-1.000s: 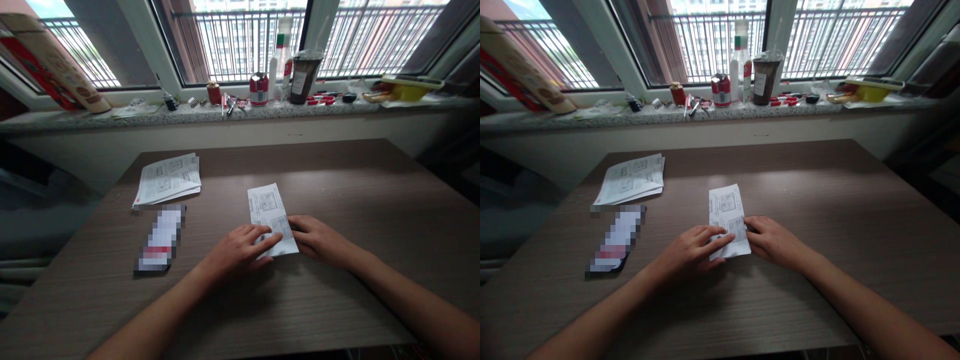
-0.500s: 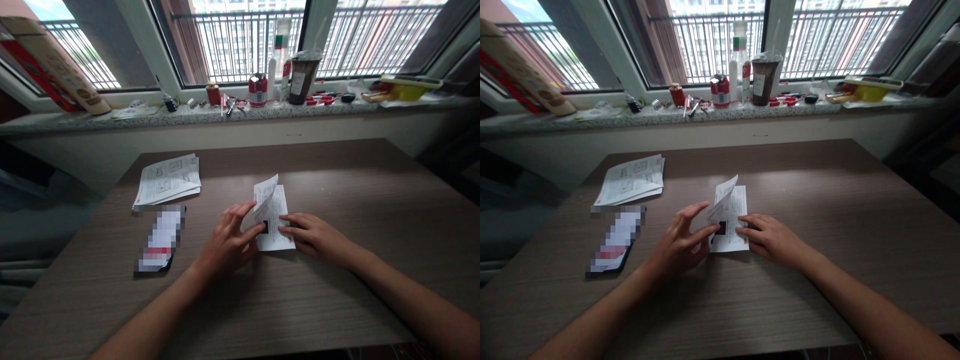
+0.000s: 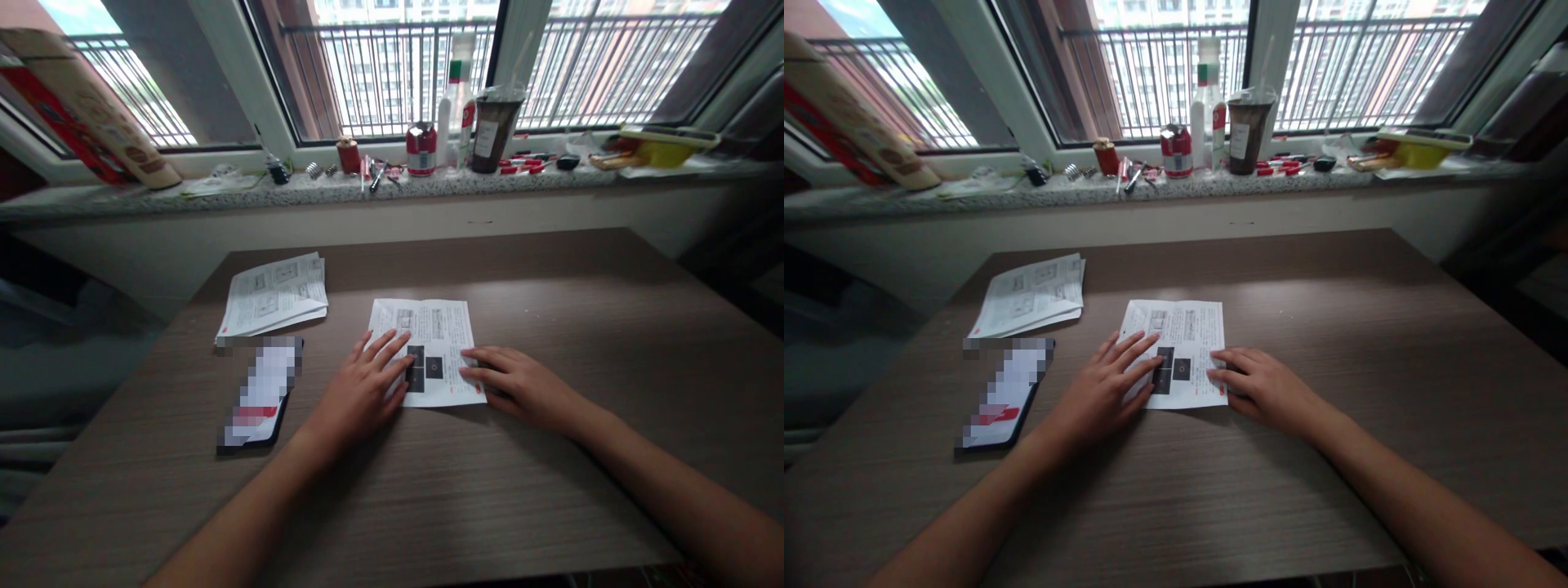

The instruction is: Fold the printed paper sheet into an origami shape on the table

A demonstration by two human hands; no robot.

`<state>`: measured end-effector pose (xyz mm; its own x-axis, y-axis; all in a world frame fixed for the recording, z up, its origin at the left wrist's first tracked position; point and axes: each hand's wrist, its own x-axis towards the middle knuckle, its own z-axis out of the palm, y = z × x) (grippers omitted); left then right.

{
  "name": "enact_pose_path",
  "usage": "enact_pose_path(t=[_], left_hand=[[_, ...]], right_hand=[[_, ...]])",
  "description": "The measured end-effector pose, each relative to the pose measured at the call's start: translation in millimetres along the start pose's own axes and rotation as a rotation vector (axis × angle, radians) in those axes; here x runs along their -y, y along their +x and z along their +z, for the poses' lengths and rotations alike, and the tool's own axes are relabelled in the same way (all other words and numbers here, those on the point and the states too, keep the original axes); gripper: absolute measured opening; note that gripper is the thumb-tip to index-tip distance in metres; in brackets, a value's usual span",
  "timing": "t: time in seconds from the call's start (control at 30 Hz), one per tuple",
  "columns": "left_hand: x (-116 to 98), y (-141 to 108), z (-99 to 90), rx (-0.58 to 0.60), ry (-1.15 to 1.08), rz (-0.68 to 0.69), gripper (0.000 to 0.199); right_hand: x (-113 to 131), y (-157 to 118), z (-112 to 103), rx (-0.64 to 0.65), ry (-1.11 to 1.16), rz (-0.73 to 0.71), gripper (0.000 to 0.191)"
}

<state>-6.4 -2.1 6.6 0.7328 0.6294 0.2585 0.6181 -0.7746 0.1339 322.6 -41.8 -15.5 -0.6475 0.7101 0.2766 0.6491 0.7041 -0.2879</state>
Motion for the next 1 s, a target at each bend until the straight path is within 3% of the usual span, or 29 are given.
enact_pose_path(t=[0.3,0.53,0.6,0.77,1.0], left_hand=[[9.0,-0.2,-2.5,0.099,-0.131,0.036,0.055],[13.0,-1.3,-15.0,0.175,-0.216,0.079,0.081],[14.0,-1.4,-16.4,0.160,-0.260,0.086,0.075],[19.6,0.6,-10.6,0.095,-0.358,0.066,0.032],[25.6,1.6,-5.1,0.074,-0.377,0.048,0.028]], right_hand=[[-4.4,-0.7,-6.3,-0.026,-0.010,-0.002,0.038],[-16.9,-6.2,-15.3,-0.094,0.148,0.097,0.029],[-18.7,-7.2,-16.9,-0.118,0.177,0.144,0.028],[-19.6,-7.3,-18.7,-0.134,0.208,0.183,0.025],[-25.3,-4.9,-13.7,-0.096,0.207,0.069,0.031]])
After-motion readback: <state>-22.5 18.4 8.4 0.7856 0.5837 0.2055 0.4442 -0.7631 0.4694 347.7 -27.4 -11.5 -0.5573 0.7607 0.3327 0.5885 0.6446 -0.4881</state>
